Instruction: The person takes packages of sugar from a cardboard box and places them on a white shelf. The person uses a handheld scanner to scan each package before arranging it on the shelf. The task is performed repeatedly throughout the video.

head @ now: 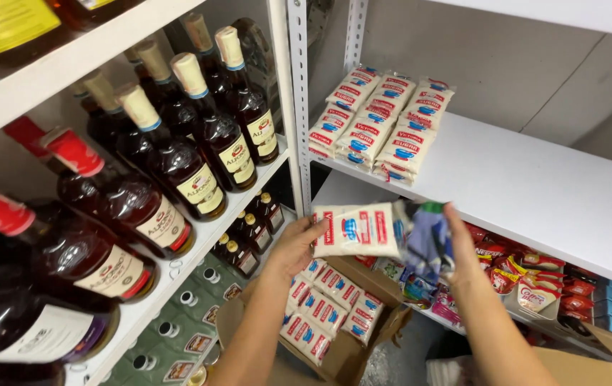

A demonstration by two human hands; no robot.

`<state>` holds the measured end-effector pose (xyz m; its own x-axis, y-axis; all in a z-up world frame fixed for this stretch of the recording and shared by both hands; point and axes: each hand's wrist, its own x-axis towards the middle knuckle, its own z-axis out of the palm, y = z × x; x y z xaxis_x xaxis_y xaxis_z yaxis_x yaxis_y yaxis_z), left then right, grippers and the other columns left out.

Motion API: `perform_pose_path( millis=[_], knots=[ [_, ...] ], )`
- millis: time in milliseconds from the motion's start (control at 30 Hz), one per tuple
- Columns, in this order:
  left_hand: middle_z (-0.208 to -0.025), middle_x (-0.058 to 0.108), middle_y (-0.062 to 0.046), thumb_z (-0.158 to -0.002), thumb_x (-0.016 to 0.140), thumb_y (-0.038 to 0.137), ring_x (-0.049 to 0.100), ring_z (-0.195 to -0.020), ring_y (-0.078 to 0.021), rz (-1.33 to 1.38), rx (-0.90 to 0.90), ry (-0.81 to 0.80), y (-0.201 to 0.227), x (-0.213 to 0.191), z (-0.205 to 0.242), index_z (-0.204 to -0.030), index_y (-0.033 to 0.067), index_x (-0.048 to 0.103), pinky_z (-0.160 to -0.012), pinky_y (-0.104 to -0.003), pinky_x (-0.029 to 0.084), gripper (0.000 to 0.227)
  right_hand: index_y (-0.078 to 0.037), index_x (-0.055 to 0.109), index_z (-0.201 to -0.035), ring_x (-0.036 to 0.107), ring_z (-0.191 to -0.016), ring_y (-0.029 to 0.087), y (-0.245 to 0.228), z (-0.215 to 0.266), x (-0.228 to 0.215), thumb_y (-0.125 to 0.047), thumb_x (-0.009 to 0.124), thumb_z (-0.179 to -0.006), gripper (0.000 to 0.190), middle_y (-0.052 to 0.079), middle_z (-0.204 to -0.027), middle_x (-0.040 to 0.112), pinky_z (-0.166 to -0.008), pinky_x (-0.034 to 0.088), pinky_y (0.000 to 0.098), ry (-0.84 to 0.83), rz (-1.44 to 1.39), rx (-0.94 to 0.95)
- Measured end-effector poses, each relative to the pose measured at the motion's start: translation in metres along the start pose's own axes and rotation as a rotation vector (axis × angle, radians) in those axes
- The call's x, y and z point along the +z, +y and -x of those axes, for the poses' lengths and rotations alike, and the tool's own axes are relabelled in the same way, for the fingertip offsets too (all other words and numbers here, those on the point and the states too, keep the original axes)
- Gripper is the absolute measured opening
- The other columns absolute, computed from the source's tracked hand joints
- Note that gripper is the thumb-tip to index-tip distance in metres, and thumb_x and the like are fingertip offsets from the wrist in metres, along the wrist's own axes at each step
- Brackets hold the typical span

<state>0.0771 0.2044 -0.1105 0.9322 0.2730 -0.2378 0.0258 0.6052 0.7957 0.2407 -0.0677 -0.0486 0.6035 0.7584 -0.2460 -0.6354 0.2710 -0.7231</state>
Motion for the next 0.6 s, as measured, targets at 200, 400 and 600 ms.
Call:
perform_pose_path(
  millis=[200, 400, 600],
  knots=[
    [-0.119, 0.070, -0.015, -0.087, 0.077, 0.011, 0.072, -0.104, -0.0243, 0.255, 0.091, 0.243, 0.000, 0.011, -0.034, -0.134, -0.0030, 0.053, -0.086, -0.040, 0.062, 0.055, -0.012, 0.048, -0.151, 0.059, -0.123, 0.042, -0.031, -0.067, -0.065, -0.049, 0.049, -0.113, 0.053, 0.026, -0.138, 0.061, -0.105, 0.051, 0.0474, 0.723, 0.926, -0.764],
    [-0.120, 0.071, -0.013, -0.088, 0.074, 0.010, 0.071, -0.107, -0.0210, 0.441, 0.247, 0.304, 0.041, 0.050, -0.088, -0.133, 0.0015, 0.057, -0.091, -0.035, 0.061, 0.048, -0.012, 0.048, -0.150, 0.052, -0.136, 0.047, -0.044, -0.115, -0.062, -0.039, 0.058, -0.109, 0.050, 0.029, -0.156, 0.048, -0.100, 0.049, 0.0511, 0.824, 1.646, -0.881],
    [-0.114, 0.070, -0.009, -0.093, 0.072, 0.010, 0.069, -0.100, -0.0176, 0.545, 0.421, 0.358, 0.068, 0.081, -0.158, -0.128, 0.0030, 0.062, -0.084, -0.032, 0.057, 0.038, -0.016, 0.050, -0.148, 0.040, -0.146, 0.044, -0.019, -0.162, -0.076, -0.048, 0.056, -0.101, 0.057, 0.016, -0.156, 0.050, -0.117, 0.026, 0.0631, 0.908, 1.791, -0.629]
  ],
)
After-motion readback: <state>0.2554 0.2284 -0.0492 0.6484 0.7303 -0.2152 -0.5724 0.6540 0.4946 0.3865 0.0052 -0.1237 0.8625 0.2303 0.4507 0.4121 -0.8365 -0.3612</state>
